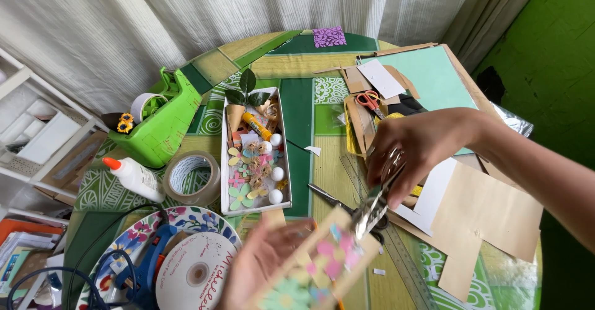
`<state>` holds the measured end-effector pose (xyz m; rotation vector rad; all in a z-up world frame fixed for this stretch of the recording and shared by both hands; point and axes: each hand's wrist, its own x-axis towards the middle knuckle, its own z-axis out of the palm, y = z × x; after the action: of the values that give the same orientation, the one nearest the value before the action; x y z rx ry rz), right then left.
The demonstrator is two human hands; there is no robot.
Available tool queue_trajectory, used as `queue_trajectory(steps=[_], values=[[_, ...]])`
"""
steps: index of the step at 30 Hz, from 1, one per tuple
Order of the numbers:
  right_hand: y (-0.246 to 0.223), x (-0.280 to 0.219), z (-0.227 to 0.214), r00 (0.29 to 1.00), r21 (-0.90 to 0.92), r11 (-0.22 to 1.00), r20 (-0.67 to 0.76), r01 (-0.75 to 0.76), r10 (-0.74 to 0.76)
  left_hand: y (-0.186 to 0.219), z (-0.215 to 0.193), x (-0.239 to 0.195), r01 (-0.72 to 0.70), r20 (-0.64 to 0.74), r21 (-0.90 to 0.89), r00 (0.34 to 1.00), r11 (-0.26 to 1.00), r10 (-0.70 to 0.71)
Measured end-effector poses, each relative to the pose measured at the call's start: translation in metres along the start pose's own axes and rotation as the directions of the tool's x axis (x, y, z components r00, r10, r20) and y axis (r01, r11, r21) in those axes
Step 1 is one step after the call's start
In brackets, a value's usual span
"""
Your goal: The person finishes a handmade bookmark by punching a hole and adding a ribbon, then displays a collection of completed bookmarks.
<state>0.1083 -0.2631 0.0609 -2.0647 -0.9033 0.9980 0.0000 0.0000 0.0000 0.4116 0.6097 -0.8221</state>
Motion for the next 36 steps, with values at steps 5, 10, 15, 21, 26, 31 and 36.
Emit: queue_trajectory(steps=[5,10,15,21,26,31,36], values=[[0.033,-0.009,0.021,0.948,0.105,0.974,-0.275,0.198,-0.163,0.041,-0.092,0.081,-0.544,0.342,0.387,0.834,0.744,0.432],[0.073,0.024,0.060,0.683,0.020,0.926,-0.681,0.376,-0.263,0.007,-0.025,0.075,-0.613,0.524,0.757,0.776,0.226,0.352],[0.072,0.069,0.098,0.385,0.194,0.889,-0.923,0.415,0.021,-0.014,0.010,0.108,-0.822,0.699,0.556,0.540,0.119,0.469],[0.074,0.079,0.113,0.258,0.119,0.924,-0.966,0.364,0.023,-0.024,0.023,0.122,-0.897,0.769,0.442,0.368,-0.018,0.523],[0.072,0.085,0.121,0.202,0.040,0.934,-0.979,0.354,-0.035,-0.026,0.020,0.126,-0.850,0.705,0.525,0.412,-0.034,0.577],[0.079,0.089,0.122,0.152,-0.006,0.946,-0.987,0.323,-0.059,-0.031,0.014,0.140,-0.872,0.677,0.490,0.372,-0.012,0.635],[0.084,0.091,0.121,0.132,-0.038,0.945,-0.988,0.325,-0.085,-0.035,0.015,0.148,-0.899,0.631,0.438,0.324,0.020,0.705]])
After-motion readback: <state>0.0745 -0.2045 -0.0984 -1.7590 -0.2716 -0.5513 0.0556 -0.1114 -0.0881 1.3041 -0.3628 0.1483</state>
